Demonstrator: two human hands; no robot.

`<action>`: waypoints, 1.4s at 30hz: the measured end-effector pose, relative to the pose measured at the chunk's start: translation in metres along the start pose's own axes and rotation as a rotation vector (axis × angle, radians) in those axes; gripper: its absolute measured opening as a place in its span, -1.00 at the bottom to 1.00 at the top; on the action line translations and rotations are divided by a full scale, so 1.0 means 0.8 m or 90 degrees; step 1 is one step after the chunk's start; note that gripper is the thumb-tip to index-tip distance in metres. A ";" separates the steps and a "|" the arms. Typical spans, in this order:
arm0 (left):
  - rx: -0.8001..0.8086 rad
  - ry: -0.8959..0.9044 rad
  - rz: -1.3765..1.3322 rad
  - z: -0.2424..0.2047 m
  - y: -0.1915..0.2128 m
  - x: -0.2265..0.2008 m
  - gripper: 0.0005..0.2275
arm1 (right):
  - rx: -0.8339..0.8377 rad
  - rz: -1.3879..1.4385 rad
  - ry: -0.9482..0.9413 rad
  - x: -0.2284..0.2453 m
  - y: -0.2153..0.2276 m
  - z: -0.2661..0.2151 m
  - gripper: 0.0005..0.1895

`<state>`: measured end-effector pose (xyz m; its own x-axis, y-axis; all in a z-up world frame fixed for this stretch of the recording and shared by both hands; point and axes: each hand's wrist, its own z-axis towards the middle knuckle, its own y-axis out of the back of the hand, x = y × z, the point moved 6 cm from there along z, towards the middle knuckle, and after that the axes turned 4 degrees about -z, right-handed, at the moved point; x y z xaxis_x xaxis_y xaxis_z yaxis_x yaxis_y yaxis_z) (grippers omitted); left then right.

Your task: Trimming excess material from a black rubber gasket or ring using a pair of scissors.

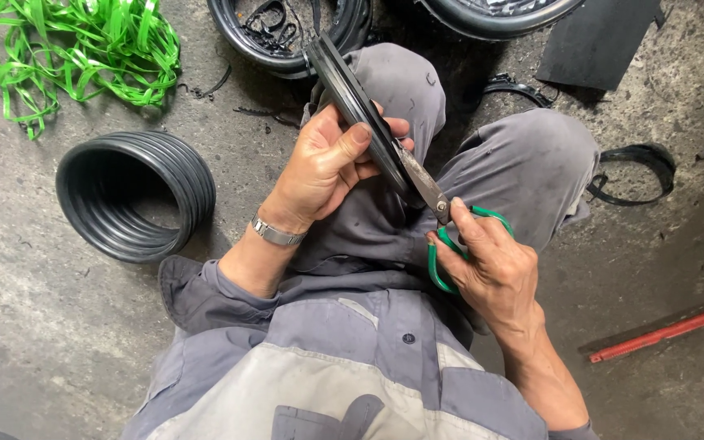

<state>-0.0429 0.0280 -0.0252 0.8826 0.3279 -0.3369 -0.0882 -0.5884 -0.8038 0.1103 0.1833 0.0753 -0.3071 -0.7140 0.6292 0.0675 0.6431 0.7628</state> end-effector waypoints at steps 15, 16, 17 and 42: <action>0.013 -0.014 0.013 0.003 -0.004 0.007 -0.71 | 0.027 -0.055 0.003 0.020 0.014 0.027 -0.47; 0.014 -0.015 0.012 0.003 -0.004 0.007 -0.71 | 0.027 -0.057 0.005 0.022 0.016 0.030 -0.47; 0.015 -0.013 0.013 0.002 -0.004 0.008 -0.71 | 0.032 -0.054 -0.002 0.023 0.018 0.032 -0.47; 0.081 -0.042 0.217 -0.002 -0.005 0.043 -0.69 | 0.050 -0.087 0.093 0.042 0.036 0.096 -0.45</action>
<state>-0.0116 0.0400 -0.0325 0.7617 0.1783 -0.6229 -0.4318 -0.5772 -0.6931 0.0286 0.1989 0.1071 -0.1667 -0.8252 0.5397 -0.0418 0.5527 0.8323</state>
